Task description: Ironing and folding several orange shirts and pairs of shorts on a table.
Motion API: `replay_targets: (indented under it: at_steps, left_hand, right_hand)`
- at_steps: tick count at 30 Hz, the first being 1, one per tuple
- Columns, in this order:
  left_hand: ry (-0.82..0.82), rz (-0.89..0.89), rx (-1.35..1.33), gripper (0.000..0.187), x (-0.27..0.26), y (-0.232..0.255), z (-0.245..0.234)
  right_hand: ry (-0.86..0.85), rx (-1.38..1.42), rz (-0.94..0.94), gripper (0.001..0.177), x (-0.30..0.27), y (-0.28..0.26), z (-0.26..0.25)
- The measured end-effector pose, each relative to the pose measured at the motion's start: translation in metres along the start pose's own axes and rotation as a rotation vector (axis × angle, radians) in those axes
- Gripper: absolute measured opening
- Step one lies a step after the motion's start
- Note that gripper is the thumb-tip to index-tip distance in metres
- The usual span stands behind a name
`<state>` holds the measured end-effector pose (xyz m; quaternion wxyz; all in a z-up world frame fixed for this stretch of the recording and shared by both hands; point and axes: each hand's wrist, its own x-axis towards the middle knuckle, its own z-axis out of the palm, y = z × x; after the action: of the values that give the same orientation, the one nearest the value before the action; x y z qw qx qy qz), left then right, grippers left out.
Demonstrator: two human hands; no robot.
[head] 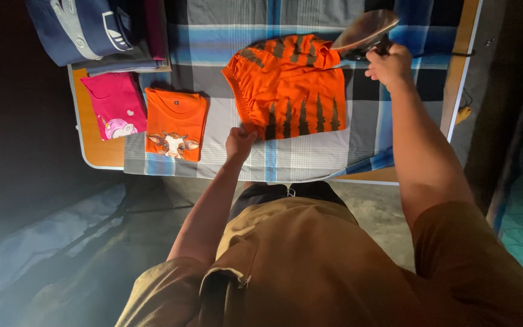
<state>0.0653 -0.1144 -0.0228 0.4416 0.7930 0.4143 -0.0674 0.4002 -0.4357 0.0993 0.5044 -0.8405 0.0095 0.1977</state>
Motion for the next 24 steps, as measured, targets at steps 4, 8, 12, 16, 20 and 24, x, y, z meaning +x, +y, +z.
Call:
replay_targets:
  at_steps: [4, 8, 12, 16, 20, 24]
  left_hand:
    - [0.039, 0.03, -0.03, 0.049, 0.003, -0.005, 0.003]
    - [0.045, 0.031, -0.067, 0.045, -0.005, -0.002, 0.003]
    - [0.034, 0.017, -0.133, 0.041, -0.006, -0.002, 0.005]
    - [0.027, 0.03, -0.15, 0.04, 0.0, -0.013, 0.008]
    - [-0.041, -0.011, -0.289, 0.035, 0.007, -0.018, 0.019]
    - [-0.186, -0.199, -0.708, 0.029, -0.006, -0.008, 0.003]
  right_hand:
    - [0.015, 0.052, -0.051, 0.011, 0.01, 0.017, -0.019]
    - [0.125, 0.063, -0.067, 0.013, 0.015, 0.051, -0.05]
    - [0.28, 0.083, 0.042, 0.016, 0.018, 0.063, -0.067]
    - [0.325, 0.153, 0.106, 0.017, 0.018, 0.073, -0.069]
    - [0.29, 0.194, 0.106, 0.029, 0.025, 0.099, -0.08]
    - [0.248, 0.156, 0.093, 0.052, 0.012, 0.086, -0.071]
